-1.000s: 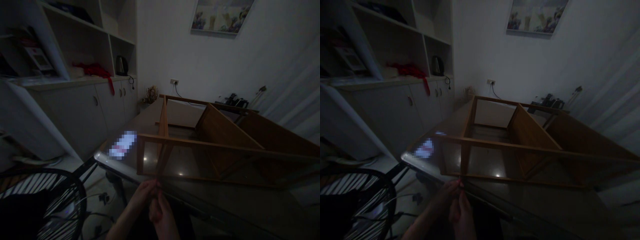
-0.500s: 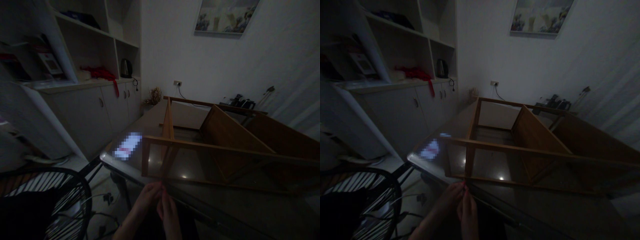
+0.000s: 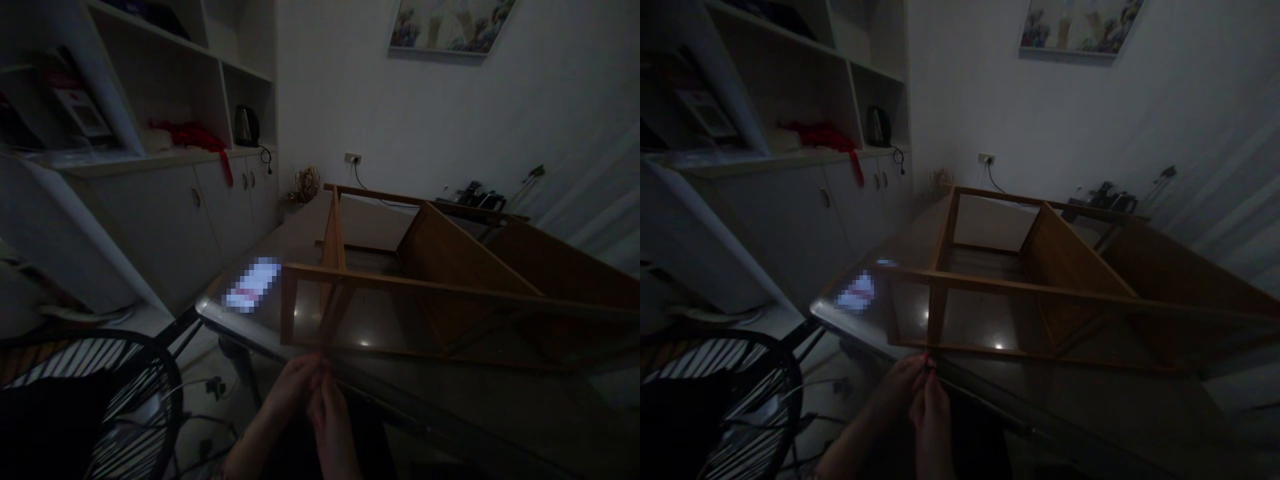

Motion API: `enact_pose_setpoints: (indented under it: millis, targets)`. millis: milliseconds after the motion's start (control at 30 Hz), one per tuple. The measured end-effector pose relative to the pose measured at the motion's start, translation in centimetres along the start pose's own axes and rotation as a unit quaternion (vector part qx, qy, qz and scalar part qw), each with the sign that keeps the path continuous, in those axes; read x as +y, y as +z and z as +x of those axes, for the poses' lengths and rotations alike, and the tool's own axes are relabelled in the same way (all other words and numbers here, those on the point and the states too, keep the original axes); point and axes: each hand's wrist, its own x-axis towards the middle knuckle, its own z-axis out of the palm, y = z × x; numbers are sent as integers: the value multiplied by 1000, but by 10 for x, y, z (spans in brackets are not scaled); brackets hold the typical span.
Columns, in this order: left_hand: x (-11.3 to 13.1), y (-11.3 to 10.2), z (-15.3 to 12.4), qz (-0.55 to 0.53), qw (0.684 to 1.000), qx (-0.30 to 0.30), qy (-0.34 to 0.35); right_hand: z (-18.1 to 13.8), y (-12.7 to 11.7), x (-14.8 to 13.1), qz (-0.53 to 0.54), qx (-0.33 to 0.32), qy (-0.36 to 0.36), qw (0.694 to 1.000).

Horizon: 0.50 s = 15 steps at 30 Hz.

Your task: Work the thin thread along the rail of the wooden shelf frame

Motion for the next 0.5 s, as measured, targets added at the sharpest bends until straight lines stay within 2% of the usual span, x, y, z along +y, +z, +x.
enact_pose_setpoints:
  millis: [167, 267, 367, 500]
  targets:
    - [-3, -3, 2, -17, 1000, -9, 3, -3, 6, -7, 83, -21, 30, 996]
    - [-2, -2, 1, -26, 1000, -13, 5, -4, 7, -5, 89, -14, 28, 996]
    - [2, 0, -2, -21, 1000, -5, 3, -1, 5, 1, 30, 5, 10, 999]
    - [8, 2, -5, 19, 999, -23, -14, 4, 1, 4, -121, 35, -15, 992]
